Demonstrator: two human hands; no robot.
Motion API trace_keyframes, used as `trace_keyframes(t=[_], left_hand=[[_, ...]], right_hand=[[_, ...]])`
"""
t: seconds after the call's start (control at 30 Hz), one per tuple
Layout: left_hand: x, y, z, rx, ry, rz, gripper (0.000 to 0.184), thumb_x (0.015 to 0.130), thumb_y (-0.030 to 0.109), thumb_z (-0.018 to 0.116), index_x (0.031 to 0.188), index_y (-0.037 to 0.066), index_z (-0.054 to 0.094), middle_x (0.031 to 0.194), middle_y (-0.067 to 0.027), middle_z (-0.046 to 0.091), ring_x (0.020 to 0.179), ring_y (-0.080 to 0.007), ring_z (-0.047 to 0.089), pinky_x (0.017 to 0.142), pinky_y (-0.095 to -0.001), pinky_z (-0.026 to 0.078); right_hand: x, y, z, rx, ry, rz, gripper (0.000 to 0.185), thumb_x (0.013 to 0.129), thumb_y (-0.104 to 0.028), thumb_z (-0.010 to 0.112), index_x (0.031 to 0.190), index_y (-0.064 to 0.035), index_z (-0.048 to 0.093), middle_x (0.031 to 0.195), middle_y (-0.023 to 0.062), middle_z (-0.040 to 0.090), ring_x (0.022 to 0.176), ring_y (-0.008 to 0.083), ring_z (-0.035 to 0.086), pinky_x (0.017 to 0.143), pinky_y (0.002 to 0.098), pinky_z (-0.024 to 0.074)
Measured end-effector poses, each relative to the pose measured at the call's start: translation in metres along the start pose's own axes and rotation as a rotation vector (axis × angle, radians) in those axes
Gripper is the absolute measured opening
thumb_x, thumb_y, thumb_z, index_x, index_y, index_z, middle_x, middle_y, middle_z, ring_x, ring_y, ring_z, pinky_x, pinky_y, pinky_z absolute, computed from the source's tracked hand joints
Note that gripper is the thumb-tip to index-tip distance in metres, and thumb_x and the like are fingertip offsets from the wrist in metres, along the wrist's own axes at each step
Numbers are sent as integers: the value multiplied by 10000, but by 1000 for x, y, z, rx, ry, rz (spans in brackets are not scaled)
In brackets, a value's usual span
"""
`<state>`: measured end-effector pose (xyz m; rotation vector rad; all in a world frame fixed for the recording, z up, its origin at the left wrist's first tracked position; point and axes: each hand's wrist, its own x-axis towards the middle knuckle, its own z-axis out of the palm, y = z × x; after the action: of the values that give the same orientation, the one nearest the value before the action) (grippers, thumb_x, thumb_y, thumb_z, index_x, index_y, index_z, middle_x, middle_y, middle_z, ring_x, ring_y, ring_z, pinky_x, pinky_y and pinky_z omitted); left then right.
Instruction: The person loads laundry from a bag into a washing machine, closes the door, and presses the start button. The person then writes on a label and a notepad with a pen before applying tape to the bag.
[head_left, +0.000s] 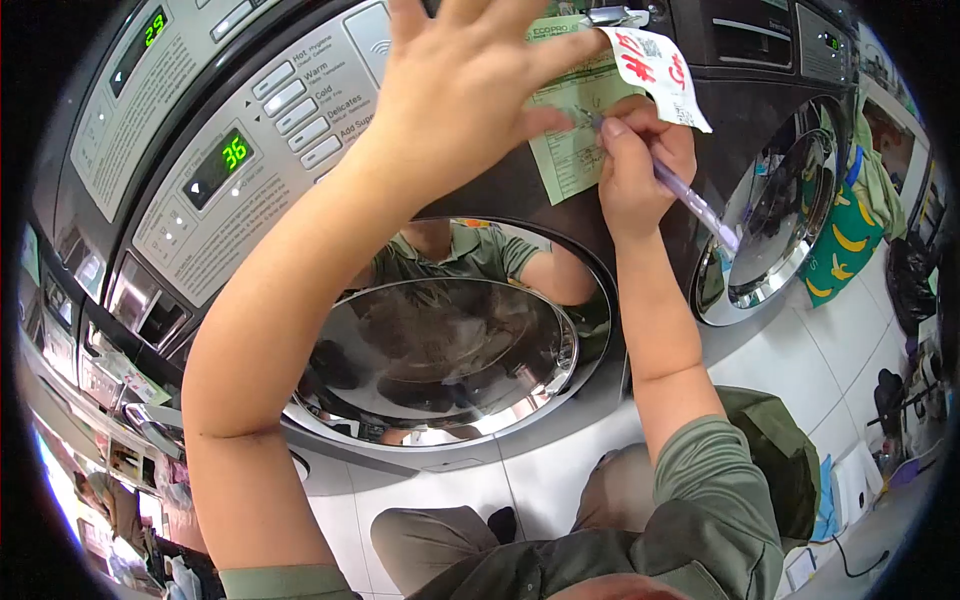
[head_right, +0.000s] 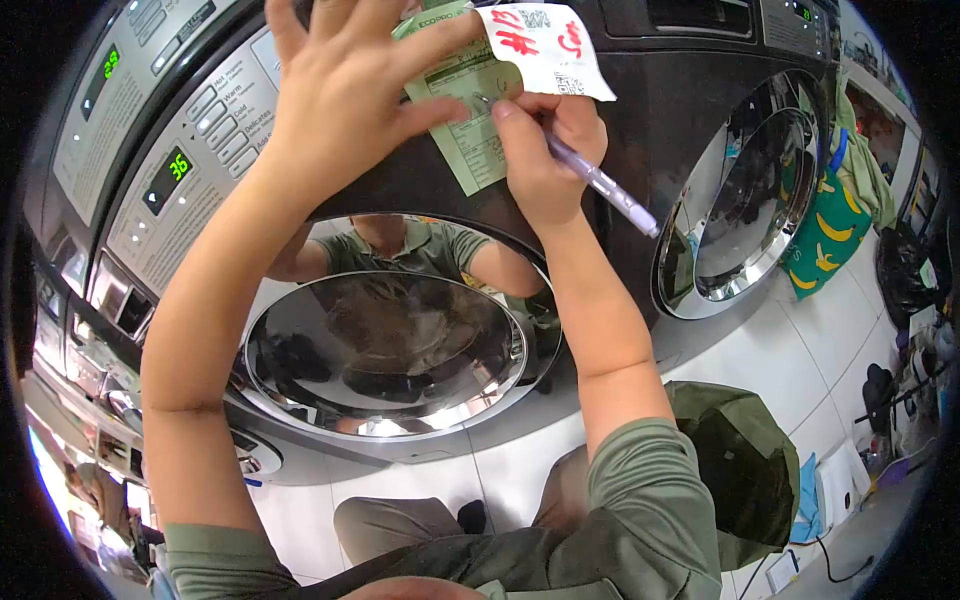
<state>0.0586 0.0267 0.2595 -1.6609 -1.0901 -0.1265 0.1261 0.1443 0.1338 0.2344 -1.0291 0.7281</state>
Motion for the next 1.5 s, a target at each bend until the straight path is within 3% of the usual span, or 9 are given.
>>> trace_keyframes(t=[0.2, 0.47, 0.6, 1.0, 1.1, 1.2, 1.3, 1.4, 1.5], left_hand=[[0, 0, 3, -53, 45, -18, 342, 569, 210, 724, 899, 206, 635, 1407, -102, 173, 1301, -385, -3, 933, -658, 47], [-1, -2, 5, -17, 81, 33, 349, 568, 206, 724, 907, 207, 637, 1393, -112, 216, 1300, -381, 30, 936, -656, 49], [0, -1, 5, -25, 77, 10, 351, 563, 207, 727, 902, 207, 638, 1390, -117, 224, 1299, -381, 45, 938, -655, 50], [-2, 0, 8, -20, 106, 34, 356, 573, 220, 723, 915, 203, 626, 1393, -109, 220, 1299, -377, 60, 944, -648, 33], [1, 6, 9, 82, 130, 29, 287, 647, 166, 659, 924, 159, 585, 1364, -80, 294, 1314, -320, 77, 955, -646, 6], [-5, 4, 37, 88, 312, 176, 233, 766, 166, 511, 993, 135, 549, 1303, -65, 394, 1317, -269, 131, 978, -626, -15], [-12, 12, 19, 178, 58, 360, 362, 797, 231, 413, 1134, 117, 483, 1244, -90, 450, 1293, -256, 212, 1002, -596, 14], [-14, 15, 2, 341, -89, 368, 469, 779, 252, 413, 1216, 87, 437, 1177, -103, 488, 1258, -254, 287, 1007, -589, 61], [-20, 8, 11, 263, 46, 348, 483, 753, 236, 428, 1202, 59, 447, 1146, -104, 497, 1190, -267, 363, 1012, -575, 92]], right_hand=[[-3, -1, -1, -316, -87, -260, 90, 714, 56, 517, 726, -1, 448, 667, 99, 535, 562, 108, 470, 528, 215, 385], [-1, 1, 4, -559, -108, -512, 139, 703, 66, 560, 714, -13, 446, 644, 79, 561, 511, 101, 486, 497, 217, 401], [-5, 0, 4, -512, -24, -347, 140, 715, 35, 579, 704, -25, 453, 648, 84, 579, 510, 103, 504, 499, 216, 415], [-5, 6, 0, -620, -34, -485, 111, 718, 40, 551, 711, -15, 454, 654, 53, 540, 502, 101, 465, 477, 223, 403], [-6, -19, 7, -144, 411, 82, 66, 765, 7, 508, 738, -10, 450, 682, 59, 496, 504, 106, 466, 443, 235, 405], [-6, -33, -36, 107, 507, -23, 71, 797, -53, 490, 806, -37, 421, 628, 45, 462, 477, 94, 407, 478, 250, 401], [4, -46, -48, 118, 647, -113, 96, 794, -57, 530, 824, -27, 443, 715, 67, 527, 549, 99, 491, 527, 250, 443], [14, -42, -33, -123, 389, -149, 128, 770, -29, 580, 847, -7, 480, 786, 71, 556, 605, 100, 528, 568, 236, 464], [20, -31, -7, -153, 189, -242, 137, 723, 69, 575, 804, 5, 485, 783, 102, 569, 609, 109, 525, 574, 213, 446]])
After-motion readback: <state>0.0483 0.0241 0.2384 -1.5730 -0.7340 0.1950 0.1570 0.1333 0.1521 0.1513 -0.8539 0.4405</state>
